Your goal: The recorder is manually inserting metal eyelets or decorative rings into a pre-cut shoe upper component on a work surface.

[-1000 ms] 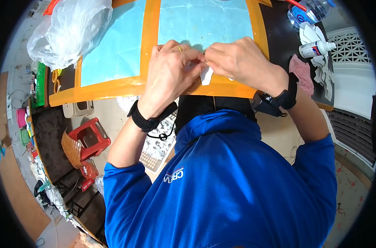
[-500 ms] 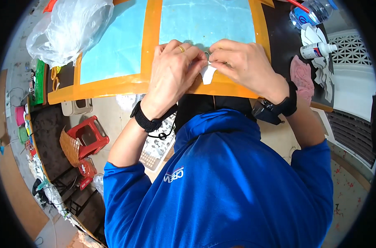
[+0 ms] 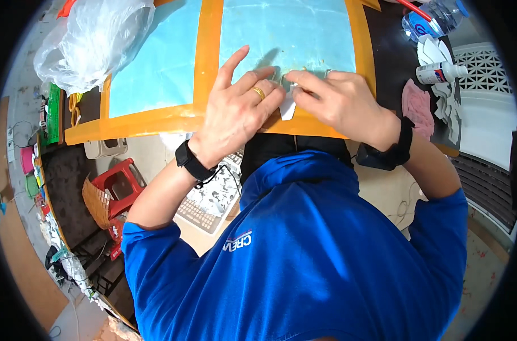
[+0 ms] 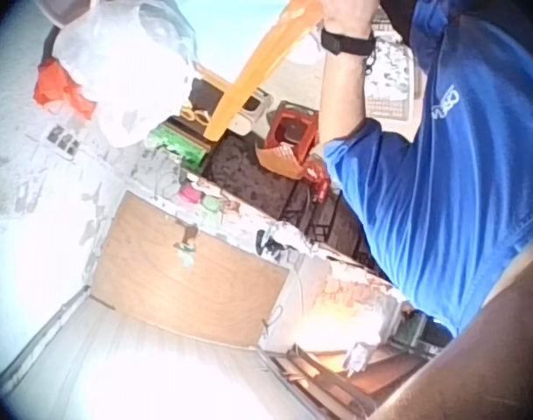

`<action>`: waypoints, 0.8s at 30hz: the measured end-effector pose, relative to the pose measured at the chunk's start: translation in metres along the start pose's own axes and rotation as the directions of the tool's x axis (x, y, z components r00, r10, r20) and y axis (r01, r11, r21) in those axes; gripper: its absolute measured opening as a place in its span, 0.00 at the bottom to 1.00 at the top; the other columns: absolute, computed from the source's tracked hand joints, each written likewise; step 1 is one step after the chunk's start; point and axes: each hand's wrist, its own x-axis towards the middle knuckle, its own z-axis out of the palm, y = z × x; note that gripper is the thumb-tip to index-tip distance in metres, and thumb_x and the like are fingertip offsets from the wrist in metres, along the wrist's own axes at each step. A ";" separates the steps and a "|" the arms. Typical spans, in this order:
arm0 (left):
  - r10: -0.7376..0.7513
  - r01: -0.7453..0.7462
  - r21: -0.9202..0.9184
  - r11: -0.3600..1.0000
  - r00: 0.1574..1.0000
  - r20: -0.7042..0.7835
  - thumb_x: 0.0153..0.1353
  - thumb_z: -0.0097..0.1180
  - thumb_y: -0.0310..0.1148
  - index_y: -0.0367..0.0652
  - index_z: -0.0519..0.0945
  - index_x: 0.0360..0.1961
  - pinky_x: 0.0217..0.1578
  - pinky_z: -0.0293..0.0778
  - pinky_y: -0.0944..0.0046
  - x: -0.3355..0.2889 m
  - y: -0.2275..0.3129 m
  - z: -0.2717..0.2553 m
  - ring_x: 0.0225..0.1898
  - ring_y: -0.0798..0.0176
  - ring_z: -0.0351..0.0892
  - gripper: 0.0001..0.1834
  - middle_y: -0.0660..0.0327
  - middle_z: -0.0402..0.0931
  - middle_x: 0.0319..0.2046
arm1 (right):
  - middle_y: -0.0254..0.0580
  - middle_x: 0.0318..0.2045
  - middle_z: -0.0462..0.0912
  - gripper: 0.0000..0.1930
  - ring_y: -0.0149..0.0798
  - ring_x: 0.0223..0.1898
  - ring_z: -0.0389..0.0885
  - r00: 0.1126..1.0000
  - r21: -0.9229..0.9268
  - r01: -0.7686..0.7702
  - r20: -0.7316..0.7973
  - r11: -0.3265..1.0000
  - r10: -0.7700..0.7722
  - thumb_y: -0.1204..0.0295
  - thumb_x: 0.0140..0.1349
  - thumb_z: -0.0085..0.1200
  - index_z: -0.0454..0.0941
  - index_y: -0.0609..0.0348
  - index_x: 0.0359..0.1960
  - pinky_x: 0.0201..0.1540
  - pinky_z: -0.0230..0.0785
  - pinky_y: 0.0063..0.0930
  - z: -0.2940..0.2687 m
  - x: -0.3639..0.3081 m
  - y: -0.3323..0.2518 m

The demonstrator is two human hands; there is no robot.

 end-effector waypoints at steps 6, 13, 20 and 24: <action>-0.019 0.018 0.008 1.000 0.999 0.044 0.54 0.68 0.32 0.48 0.86 0.42 0.79 0.57 0.34 0.001 0.007 -0.006 0.60 0.60 0.82 0.13 0.67 0.85 0.41 | 0.42 0.47 0.85 0.06 0.30 0.32 0.85 0.997 -0.059 0.069 -0.032 0.996 -0.071 0.71 0.57 0.63 0.85 0.61 0.30 0.34 0.74 0.27 0.000 0.001 -0.011; -0.091 0.091 0.001 0.996 0.995 0.048 0.58 0.71 0.38 0.50 0.86 0.42 0.79 0.54 0.33 -0.012 0.013 -0.009 0.70 0.56 0.74 0.12 0.67 0.83 0.53 | 0.53 0.57 0.83 0.11 0.34 0.42 0.85 0.993 -0.091 0.043 0.117 0.995 -0.033 0.75 0.60 0.63 0.89 0.70 0.41 0.48 0.75 0.32 -0.010 -0.007 -0.020; -0.151 0.152 -0.043 0.988 0.988 0.017 0.58 0.71 0.38 0.51 0.88 0.43 0.76 0.60 0.40 -0.014 0.015 -0.007 0.69 0.55 0.72 0.12 0.66 0.79 0.60 | 0.50 0.71 0.74 0.20 0.36 0.60 0.81 0.974 0.041 -0.087 0.213 0.995 0.076 0.75 0.62 0.63 0.84 0.75 0.54 0.66 0.64 0.55 -0.014 -0.012 -0.030; -0.062 0.062 0.018 0.998 0.998 0.017 0.59 0.69 0.36 0.50 0.89 0.47 0.70 0.66 0.48 -0.021 0.010 -0.003 0.69 0.56 0.73 0.14 0.66 0.79 0.60 | 0.48 0.74 0.72 0.23 0.33 0.60 0.81 0.961 0.125 -0.155 0.248 0.980 0.120 0.74 0.66 0.63 0.81 0.75 0.60 0.67 0.63 0.56 -0.017 -0.012 -0.029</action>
